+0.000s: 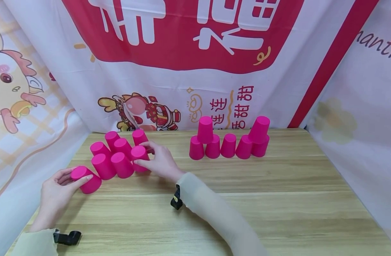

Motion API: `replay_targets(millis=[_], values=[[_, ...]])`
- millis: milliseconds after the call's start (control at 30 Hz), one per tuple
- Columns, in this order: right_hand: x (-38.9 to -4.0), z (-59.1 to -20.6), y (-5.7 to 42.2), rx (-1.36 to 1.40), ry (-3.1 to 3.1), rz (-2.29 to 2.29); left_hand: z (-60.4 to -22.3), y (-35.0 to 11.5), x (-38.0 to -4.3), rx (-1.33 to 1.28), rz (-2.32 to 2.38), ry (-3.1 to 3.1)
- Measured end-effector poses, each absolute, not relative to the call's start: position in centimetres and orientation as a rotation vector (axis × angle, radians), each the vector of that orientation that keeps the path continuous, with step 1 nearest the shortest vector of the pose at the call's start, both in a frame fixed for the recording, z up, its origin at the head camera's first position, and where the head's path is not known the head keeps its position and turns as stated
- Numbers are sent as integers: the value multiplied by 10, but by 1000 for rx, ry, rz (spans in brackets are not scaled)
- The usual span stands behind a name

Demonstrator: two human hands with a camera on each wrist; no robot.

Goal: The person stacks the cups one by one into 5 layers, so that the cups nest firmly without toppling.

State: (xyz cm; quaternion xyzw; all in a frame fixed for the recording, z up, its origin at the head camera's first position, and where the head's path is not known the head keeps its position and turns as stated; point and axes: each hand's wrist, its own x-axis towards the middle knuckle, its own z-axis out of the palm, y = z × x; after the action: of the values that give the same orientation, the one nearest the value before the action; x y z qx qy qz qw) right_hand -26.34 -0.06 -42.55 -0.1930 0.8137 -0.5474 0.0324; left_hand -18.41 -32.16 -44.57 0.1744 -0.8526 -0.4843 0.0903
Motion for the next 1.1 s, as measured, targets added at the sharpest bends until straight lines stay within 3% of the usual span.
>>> replay_targets(millis=[800,1100], values=[[-228,-379,69,-1139,2613,-1492,-446,-322,-184,535,-1439,-2534],[-222,-372,106,-1110,2687,-1468,-444,-320,-183,518,-1423,-2533]])
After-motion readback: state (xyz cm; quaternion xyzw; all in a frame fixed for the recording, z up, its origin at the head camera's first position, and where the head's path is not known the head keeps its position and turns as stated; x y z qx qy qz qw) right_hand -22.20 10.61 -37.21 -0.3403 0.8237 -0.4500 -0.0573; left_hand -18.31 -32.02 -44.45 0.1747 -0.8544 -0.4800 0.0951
